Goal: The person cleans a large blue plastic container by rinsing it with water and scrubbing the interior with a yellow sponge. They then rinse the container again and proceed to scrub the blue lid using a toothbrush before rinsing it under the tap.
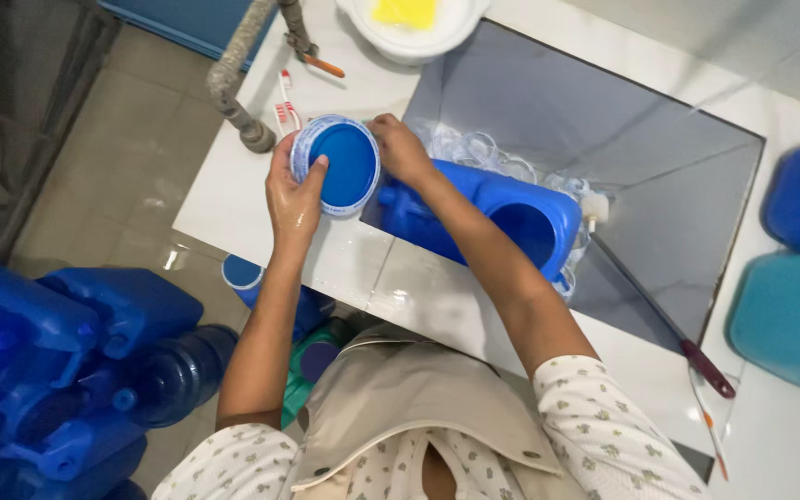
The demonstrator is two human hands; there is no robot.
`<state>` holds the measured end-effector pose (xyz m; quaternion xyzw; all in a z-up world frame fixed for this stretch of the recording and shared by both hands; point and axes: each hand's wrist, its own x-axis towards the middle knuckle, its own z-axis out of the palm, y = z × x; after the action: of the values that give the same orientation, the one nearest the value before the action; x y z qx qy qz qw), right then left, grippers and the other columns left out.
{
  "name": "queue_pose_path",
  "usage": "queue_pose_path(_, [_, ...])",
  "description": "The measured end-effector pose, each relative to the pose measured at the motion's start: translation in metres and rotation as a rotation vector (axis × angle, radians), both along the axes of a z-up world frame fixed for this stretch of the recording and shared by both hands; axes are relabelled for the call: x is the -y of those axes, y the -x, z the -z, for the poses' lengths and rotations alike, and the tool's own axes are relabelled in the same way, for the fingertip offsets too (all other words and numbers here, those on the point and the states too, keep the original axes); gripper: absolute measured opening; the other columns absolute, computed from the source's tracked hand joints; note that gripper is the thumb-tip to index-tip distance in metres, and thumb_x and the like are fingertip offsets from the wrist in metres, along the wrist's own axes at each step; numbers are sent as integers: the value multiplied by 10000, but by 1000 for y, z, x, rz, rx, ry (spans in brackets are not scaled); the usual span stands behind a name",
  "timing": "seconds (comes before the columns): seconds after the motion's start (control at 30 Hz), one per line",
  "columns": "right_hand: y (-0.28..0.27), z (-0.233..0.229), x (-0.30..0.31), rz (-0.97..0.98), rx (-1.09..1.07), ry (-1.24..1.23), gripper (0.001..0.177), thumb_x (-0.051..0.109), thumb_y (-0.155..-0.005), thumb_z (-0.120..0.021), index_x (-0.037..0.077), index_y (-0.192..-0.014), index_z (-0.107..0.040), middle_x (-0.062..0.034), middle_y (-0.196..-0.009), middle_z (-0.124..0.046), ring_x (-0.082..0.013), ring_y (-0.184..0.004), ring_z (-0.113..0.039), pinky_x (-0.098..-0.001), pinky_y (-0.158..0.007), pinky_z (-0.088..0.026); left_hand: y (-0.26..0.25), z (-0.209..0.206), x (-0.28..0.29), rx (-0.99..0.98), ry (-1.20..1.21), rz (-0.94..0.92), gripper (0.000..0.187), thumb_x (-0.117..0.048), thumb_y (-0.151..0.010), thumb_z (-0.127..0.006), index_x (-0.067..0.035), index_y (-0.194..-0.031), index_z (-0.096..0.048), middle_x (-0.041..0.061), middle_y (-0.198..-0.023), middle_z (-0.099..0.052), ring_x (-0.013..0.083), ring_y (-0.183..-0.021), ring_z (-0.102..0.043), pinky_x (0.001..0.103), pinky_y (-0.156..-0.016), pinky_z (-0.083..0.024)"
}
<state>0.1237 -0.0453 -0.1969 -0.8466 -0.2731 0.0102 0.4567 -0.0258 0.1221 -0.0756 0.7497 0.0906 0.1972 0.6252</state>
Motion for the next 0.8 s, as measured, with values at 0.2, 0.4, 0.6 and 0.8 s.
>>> queue_pose_path(0.2, [-15, 21, -28, 128, 94, 441, 204, 125, -837, -652, 17, -998, -718, -319, -1108, -640, -458, -981, -669, -509, -846, -555, -30, -7, -11, 170, -184, 41, 521, -65, -1007, -708, 84, -1460, -497, 214, -1326, -662, 190, -1166, -675, 314, -999, -545])
queue_pose_path(0.4, [12, -80, 130, 280, -338, 69, 254, 231, -989, -670, -8, -1076, -668, -178, -879, -693, -284, -751, -653, -416, -679, -545, -73, -8, 7, 56, -16, 228, 456, -65, -934, -723, 74, -1342, -576, 205, -1195, -713, 157, -1054, -691, 277, -926, -560])
queue_pose_path(0.6, [102, -125, 142, 1, -875, -460, 387, 402, -970, -684, 20, -910, -661, -41, -755, -646, -41, -525, -490, -203, -441, -375, -121, 19, 79, -102, 268, 626, 323, -36, -930, -759, 59, -1204, -619, 105, -1046, -741, 102, -918, -695, 234, -802, -574])
queue_pose_path(0.8, [120, -115, 168, 81, -962, -835, 519, 522, -978, -648, 22, -844, -663, -43, -668, -611, -29, -429, -366, -198, -374, -256, -128, 4, 121, -117, 269, 780, 283, -38, -915, -741, 30, -1186, -697, 46, -1022, -742, 64, -914, -667, 214, -825, -551])
